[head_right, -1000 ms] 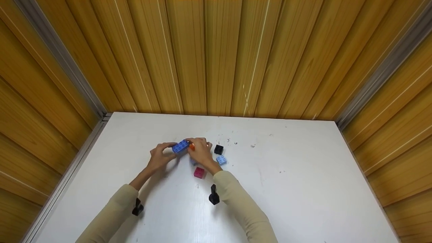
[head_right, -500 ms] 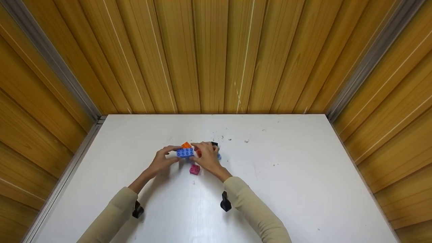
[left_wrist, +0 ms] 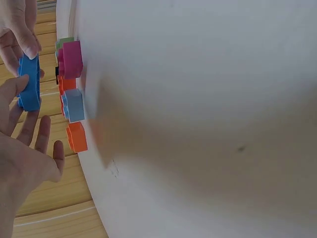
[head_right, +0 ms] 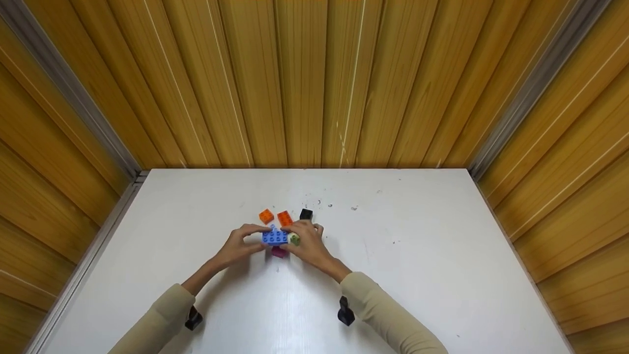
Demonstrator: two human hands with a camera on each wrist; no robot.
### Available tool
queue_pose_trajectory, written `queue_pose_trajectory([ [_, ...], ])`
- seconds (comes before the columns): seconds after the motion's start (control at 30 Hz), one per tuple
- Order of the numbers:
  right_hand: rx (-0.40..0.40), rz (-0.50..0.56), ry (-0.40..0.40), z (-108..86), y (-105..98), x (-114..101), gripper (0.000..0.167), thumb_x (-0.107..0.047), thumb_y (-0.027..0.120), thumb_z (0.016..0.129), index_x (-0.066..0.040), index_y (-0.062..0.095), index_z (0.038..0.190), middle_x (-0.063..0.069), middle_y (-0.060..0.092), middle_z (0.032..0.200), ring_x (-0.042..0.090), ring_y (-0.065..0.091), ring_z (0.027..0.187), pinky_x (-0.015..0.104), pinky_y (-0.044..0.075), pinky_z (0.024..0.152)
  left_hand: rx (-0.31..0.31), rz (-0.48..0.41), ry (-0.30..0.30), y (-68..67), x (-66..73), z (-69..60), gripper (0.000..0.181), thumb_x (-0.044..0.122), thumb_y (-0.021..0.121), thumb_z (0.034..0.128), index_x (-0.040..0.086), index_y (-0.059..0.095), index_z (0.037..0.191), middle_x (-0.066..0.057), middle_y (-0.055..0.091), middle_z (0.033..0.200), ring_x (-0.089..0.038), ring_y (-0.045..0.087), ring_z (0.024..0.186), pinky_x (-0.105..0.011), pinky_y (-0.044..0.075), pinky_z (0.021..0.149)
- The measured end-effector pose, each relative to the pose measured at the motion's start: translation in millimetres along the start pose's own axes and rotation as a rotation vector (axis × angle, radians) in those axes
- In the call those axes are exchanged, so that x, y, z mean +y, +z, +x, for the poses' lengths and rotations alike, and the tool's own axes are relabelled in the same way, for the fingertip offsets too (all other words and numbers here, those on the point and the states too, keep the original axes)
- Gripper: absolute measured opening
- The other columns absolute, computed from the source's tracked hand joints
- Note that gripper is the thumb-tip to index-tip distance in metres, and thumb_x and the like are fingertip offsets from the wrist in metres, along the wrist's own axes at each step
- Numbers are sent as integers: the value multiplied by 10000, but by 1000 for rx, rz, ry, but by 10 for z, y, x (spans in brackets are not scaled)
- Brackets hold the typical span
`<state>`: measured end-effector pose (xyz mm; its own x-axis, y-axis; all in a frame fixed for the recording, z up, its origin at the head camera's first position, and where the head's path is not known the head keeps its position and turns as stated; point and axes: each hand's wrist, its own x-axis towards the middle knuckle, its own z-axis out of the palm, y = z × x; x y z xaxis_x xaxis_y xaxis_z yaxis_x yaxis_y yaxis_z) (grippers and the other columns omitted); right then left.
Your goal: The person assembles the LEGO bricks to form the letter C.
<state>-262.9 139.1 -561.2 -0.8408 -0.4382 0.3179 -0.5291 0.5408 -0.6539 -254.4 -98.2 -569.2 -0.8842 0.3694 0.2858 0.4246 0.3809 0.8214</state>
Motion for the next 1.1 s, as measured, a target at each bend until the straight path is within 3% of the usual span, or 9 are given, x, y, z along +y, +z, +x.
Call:
queue_pose_trajectory([
  [0.13, -19, 18, -11, -187, 9, -55, 413, -163, 830, 844, -39, 720, 1223, 180, 704, 1246, 404, 522, 1260, 626, 284, 1016, -45, 71, 30, 10, 50, -116, 368, 96, 804, 862, 46, 738, 1221, -116, 754, 1191, -310, 624, 1124, -443, 473, 1004],
  [0.33, -78, 16, -18, -425, 45, -151, 428, -122, 809, 851, -48, 699, 1258, 123, 700, 1232, 326, 555, 1204, 518, 402, 1029, -89, 182, 100, 8, 115, -292, 393, 145, 862, 811, 48, 758, 1177, -73, 776, 1095, -293, 636, 1024, -359, 447, 907],
  [0.47, -140, 36, -15, -562, 44, -126, 452, -96, 790, 854, -57, 678, 1290, 88, 715, 1207, 287, 608, 1125, 417, 431, 980, -194, 144, 67, 51, 94, -342, 405, 138, 844, 830, 39, 736, 1208, -90, 765, 1118, -264, 669, 1023, -370, 519, 948],
  [0.57, -180, 27, -1, -645, 46, -98, 457, -89, 777, 856, -72, 676, 1301, 65, 720, 1189, 270, 610, 1102, 372, 393, 947, -287, 119, -5, 95, 75, -346, 400, 115, 831, 842, 32, 726, 1219, -100, 757, 1130, -237, 684, 1004, -352, 561, 928],
  [0.63, -192, 18, 8, -675, 55, -85, 450, -102, 776, 862, -74, 680, 1301, 60, 719, 1181, 263, 601, 1102, 375, 390, 950, -317, 123, -38, 117, 64, -350, 394, 119, 834, 842, 33, 729, 1212, -98, 756, 1129, -224, 677, 979, -323, 563, 903],
  [0.8, -187, -2, 19, -696, 92, -63, 434, -115, 783, 856, -77, 697, 1280, 60, 706, 1144, 257, 586, 1095, 383, 368, 940, -335, 150, -82, 133, 74, -356, 395, 151, 833, 849, 59, 733, 1220, -75, 753, 1144, -190, 657, 983, -309, 550, 901],
  [1.1, -154, -31, 4, -713, 119, -37, 432, -126, 803, 841, -104, 703, 1261, 33, 720, 1152, 245, 597, 1107, 385, 355, 933, -341, 149, -69, 143, 65, -368, 380, 152, 826, 859, 90, 738, 1223, -33, 757, 1134, -155, 638, 977, -297, 538, 910],
])
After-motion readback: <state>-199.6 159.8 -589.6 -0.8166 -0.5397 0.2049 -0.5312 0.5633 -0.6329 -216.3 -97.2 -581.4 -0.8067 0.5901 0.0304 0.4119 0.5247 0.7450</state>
